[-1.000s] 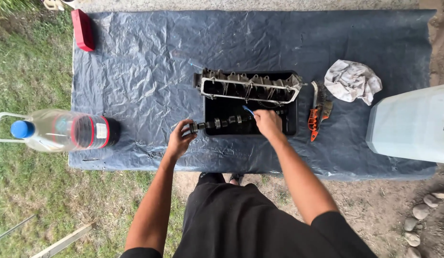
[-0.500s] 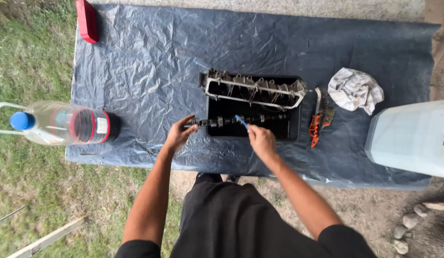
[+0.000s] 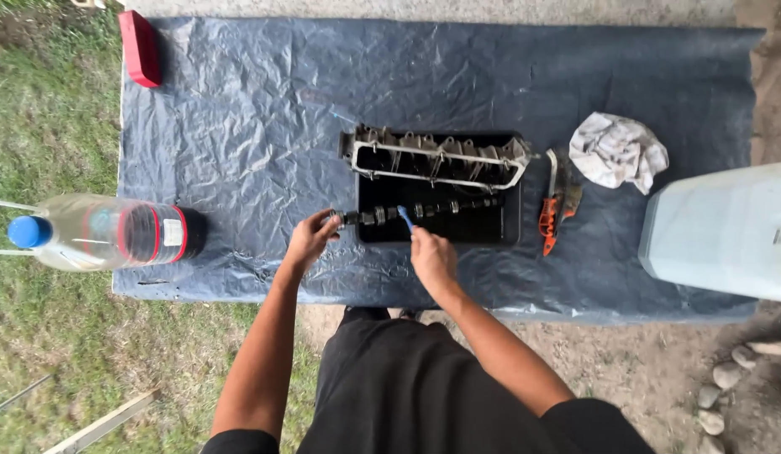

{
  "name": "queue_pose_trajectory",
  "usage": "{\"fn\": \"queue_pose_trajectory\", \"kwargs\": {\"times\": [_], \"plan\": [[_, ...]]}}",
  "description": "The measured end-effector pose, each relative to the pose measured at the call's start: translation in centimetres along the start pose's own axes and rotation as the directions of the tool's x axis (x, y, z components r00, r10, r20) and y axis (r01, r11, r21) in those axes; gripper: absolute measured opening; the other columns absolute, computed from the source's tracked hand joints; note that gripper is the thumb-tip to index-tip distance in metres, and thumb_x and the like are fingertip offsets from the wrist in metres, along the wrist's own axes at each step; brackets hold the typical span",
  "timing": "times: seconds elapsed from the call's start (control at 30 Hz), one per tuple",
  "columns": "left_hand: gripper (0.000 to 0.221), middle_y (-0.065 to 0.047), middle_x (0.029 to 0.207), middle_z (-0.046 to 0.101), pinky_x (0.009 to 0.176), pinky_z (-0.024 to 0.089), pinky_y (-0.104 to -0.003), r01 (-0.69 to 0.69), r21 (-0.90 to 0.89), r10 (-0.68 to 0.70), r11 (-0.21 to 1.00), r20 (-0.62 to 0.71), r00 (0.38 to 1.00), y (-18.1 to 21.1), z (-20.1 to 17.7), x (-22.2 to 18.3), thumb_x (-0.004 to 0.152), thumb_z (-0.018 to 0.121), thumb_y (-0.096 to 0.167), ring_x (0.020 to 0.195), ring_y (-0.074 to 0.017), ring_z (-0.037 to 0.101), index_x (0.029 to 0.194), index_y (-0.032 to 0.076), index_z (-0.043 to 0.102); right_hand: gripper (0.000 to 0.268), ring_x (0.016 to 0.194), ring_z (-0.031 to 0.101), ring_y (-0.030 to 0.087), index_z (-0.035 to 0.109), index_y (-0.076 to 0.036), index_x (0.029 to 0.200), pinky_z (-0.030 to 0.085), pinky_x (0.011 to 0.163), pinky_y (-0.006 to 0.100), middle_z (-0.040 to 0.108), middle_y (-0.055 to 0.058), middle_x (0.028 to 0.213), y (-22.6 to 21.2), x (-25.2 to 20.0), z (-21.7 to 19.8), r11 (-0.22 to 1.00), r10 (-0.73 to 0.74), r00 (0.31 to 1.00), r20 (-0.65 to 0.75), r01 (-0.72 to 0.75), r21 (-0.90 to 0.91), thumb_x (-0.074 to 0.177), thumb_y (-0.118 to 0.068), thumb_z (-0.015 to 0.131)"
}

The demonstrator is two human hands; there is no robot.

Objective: Cleaning an engine camshaft by scrubbing it with a brush and cleaning solution in a tray.

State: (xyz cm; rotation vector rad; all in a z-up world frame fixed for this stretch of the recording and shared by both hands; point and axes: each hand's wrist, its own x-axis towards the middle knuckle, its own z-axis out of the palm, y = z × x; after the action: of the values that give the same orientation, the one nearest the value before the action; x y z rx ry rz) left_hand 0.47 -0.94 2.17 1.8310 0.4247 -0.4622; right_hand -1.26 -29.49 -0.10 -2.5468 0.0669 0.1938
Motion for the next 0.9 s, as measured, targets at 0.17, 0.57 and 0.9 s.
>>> {"fn": "queue_pose_trajectory", "kwargs": {"times": [0.17,0.57,0.9], "plan": [[0.069,-0.005,0.081,0.08,0.093,0.052,-0.033,0.214,0.179,-0.205,0.96,-0.068,0.976,0.3,0.1,1.6,0.095,0.055,0.075,0.086,-0.0231,0.079,0.115,0.013,0.078,0.022,0.079,0.076,0.04,0.074,-0.015,0.114,0.061,0.069,0.052,0.076,0.019,0.083,1.6,-0.4,1.9,1.0,-0.019,0.993,-0.118,0.022,0.017,0.099,-0.021,0.059],[0.071,-0.018,0.07,0.075,0.075,0.061,-0.04,0.405,-0.014,-0.402,0.914,-0.149,0.904,0.2,0.5,4.2,0.079,0.072,0.065,0.062,-0.0287,0.077,0.09,-0.004,0.076,0.019,0.081,0.076,0.04,0.076,-0.017,0.11,0.061,0.07,0.051,0.077,0.017,0.082,1.2,0.7,1.2,0.999,0.009,0.994,-0.108,-0.005,0.036,0.099,-0.02,0.061],[0.063,-0.025,0.143,0.049,0.101,0.054,-0.052,-0.007,-0.326,0.017,0.945,0.028,0.999,0.3,0.3,-2.3,0.082,0.081,-0.004,0.122,-0.0488,0.058,0.139,0.0,0.055,0.018,0.083,0.077,0.034,0.076,-0.026,0.106,0.062,0.072,0.048,0.078,0.01,0.083,1.2,0.4,0.8,0.997,0.083,0.996,0.038,-0.083,-0.008,0.096,-0.027,0.061]]}}
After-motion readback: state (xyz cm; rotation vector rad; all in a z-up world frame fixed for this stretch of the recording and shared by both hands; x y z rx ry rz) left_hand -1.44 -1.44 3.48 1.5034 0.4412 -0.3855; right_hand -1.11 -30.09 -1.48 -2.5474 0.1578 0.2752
